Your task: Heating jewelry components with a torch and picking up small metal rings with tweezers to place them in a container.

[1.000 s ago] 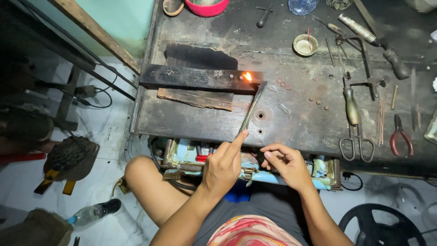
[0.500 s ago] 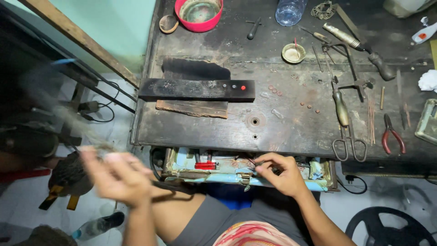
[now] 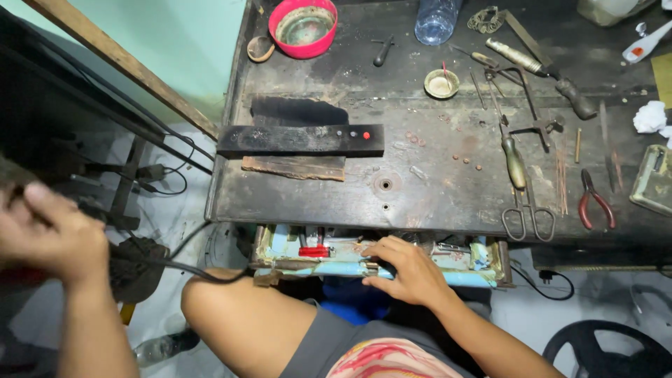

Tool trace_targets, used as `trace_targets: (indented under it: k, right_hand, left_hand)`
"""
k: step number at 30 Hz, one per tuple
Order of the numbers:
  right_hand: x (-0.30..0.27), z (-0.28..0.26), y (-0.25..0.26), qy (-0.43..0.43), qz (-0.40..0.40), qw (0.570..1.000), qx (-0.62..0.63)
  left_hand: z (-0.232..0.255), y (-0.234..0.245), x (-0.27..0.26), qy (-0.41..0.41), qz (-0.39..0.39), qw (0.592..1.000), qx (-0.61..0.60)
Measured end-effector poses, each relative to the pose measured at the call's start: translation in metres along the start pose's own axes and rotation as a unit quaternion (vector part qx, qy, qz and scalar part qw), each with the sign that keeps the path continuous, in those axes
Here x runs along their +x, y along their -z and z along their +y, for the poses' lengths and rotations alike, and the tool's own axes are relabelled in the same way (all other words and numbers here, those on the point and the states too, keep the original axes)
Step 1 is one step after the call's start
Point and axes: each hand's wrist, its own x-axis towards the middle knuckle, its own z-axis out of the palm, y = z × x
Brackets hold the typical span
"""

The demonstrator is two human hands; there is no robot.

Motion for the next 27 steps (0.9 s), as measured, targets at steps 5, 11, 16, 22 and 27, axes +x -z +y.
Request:
trace_targets:
  k: [5, 11, 16, 22, 27]
  right_hand:
    - [-0.004, -0.003, -0.002, 0.021, 0.029, 0.999, -0.026]
    - [-0.004, -0.004, -0.005, 0.026, 0.04, 0.998, -0.037]
    - [-0.003, -0.006, -0.005, 0.03, 0.063, 0.997, -0.042]
    - [-0.004, -0.007, -0.008, 0.023, 0.076, 0.996, -0.05]
    - [-0.002, -0.01, -0.008, 0.001, 0.07, 0.996, -0.047]
  left_hand:
    - [-0.044, -0.01, 0.029, -0.07, -0.167, 0.978, 0.102]
    - [-0.095, -0.049, 0.038, -0.176, -0.297, 0.914, 0.215]
    - [-0.111, -0.083, 0.037, -0.162, -0.332, 0.893, 0.257]
    - [-0.087, -0.104, 0.061, -0.022, -0.468, 0.789, 0.398]
    - [-0.08, -0.122, 0.059, 0.002, -0.469, 0.829, 0.305]
